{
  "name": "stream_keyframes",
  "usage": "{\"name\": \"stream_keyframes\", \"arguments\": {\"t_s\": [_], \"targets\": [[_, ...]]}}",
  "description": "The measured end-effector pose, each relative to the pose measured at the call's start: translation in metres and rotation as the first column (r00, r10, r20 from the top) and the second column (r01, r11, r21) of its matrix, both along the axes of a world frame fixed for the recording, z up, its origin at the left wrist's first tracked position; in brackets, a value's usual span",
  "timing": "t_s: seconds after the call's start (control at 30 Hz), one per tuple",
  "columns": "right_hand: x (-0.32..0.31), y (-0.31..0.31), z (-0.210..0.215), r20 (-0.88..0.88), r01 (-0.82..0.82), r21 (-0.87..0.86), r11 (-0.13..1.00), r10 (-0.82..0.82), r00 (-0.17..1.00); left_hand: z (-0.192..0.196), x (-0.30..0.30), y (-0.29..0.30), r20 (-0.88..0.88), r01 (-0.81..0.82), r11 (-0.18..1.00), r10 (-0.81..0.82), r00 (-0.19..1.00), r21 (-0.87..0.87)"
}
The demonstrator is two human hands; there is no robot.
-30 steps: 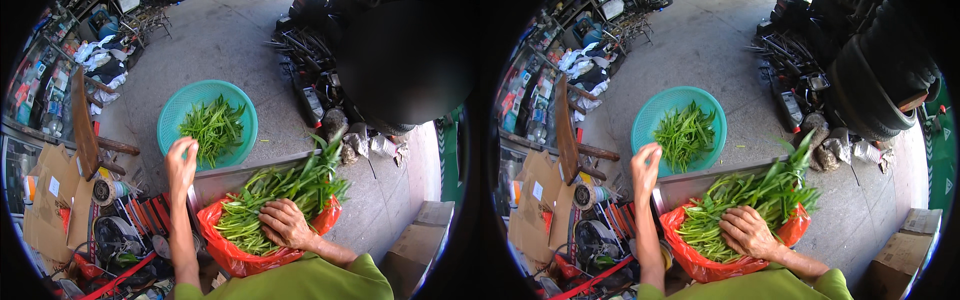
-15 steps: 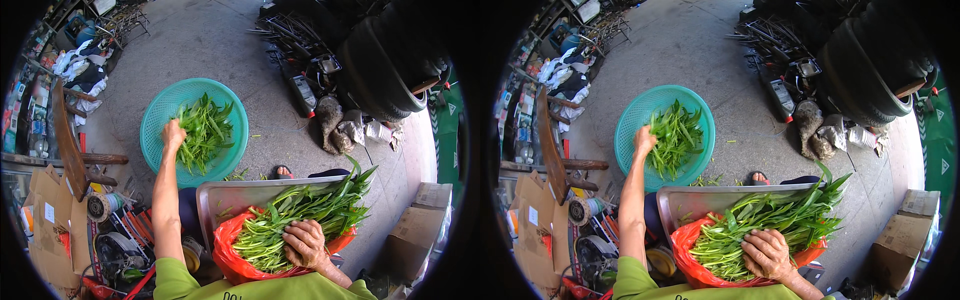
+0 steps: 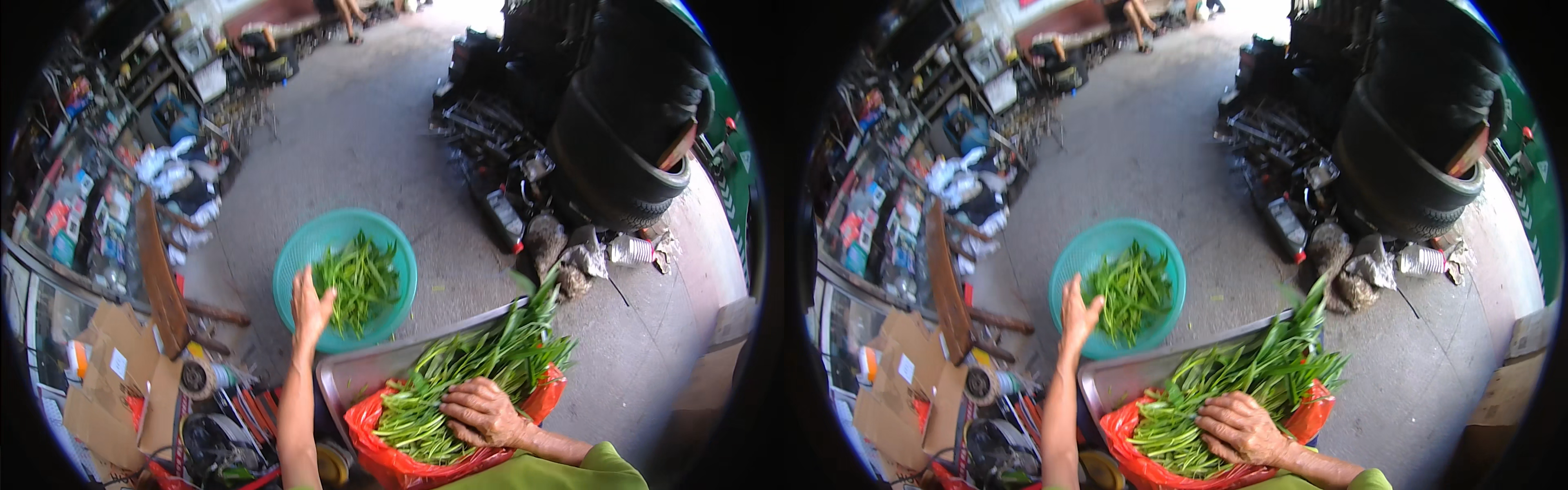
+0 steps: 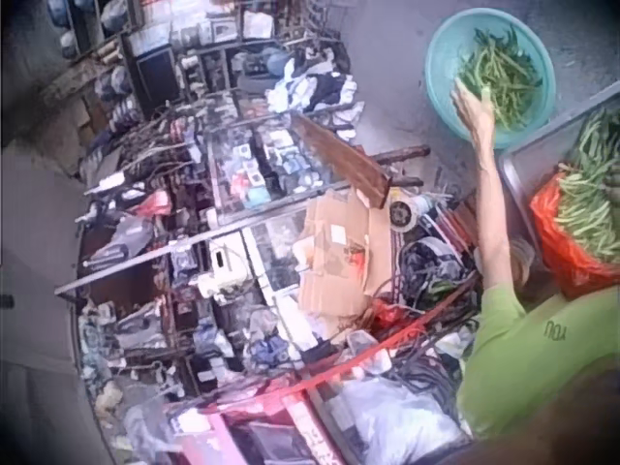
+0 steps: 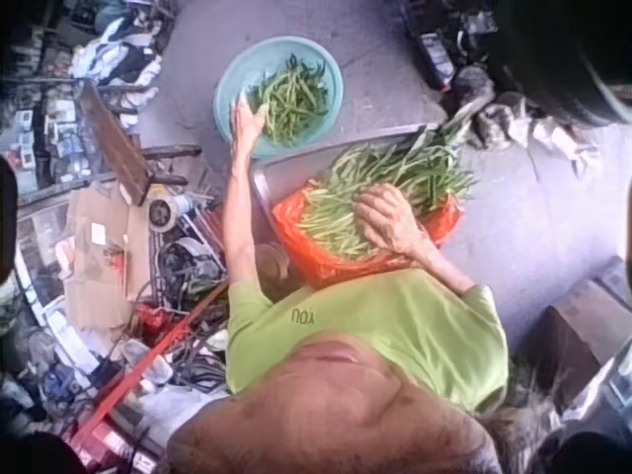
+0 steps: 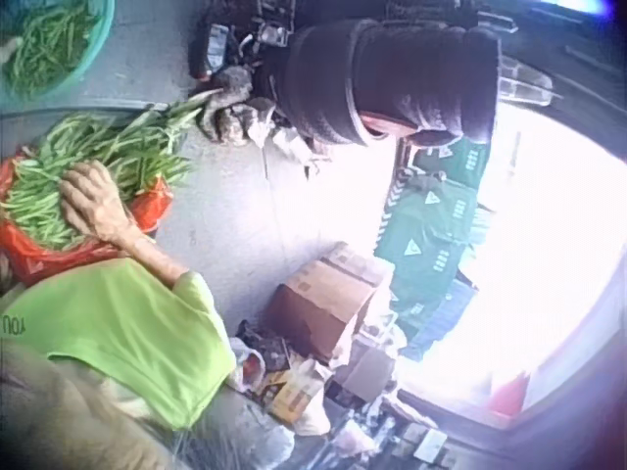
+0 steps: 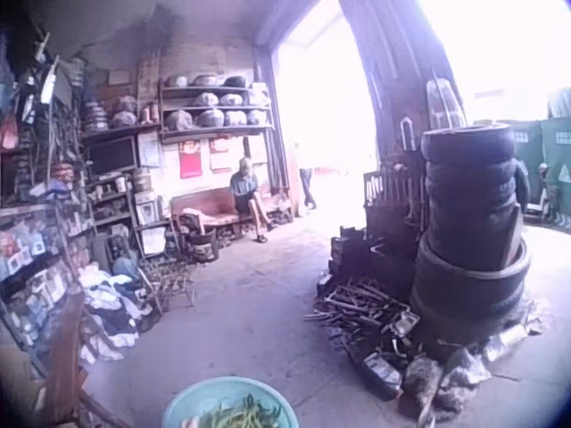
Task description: The person sits on the floor and trims long green vegetables by hand, snapping off the ends and placing the trimmed pieces into a green colander. The person handles the vegetables one at a time from a red plastic bag.
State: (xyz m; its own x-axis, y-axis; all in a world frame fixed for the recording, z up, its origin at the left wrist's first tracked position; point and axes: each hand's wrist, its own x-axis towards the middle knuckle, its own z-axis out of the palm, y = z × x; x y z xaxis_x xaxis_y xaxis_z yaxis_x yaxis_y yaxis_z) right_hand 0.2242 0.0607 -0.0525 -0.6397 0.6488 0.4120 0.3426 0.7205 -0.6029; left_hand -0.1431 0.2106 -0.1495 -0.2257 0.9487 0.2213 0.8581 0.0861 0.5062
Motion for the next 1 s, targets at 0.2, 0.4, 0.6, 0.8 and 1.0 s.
{"name": "stream_keyframes", "arguments": {"t_s": [0.2,0.4,0.6,0.8,1.0], "targets": [[0.003,0.005,-0.011,-0.152,-0.133,0.032,0.991,0.136,0.979,0.05,0.019,-0.048,0.14,0.209,0.973,-0.195,0.971,-0.095],[0.006,-0.016,-0.018,-0.26,-0.183,0.1,0.978,0.203,0.944,0.077,0.022,-0.095,0.173,0.209,0.957,-0.176,0.969,-0.2],[0.013,-0.023,-0.024,-0.303,-0.198,0.119,0.973,0.226,0.926,0.086,0.027,-0.112,0.177,0.205,0.929,-0.156,0.972,-0.307],[0.015,-0.02,-0.026,-0.265,-0.185,0.117,0.976,0.21,0.941,0.056,0.018,-0.098,0.305,0.234,0.922,-0.137,0.942,-0.309],[0.011,-0.013,-0.026,-0.213,-0.15,0.09,0.985,0.166,0.963,0.031,0.008,-0.075,0.235,0.243,0.918,-0.173,0.956,-0.314]]}}
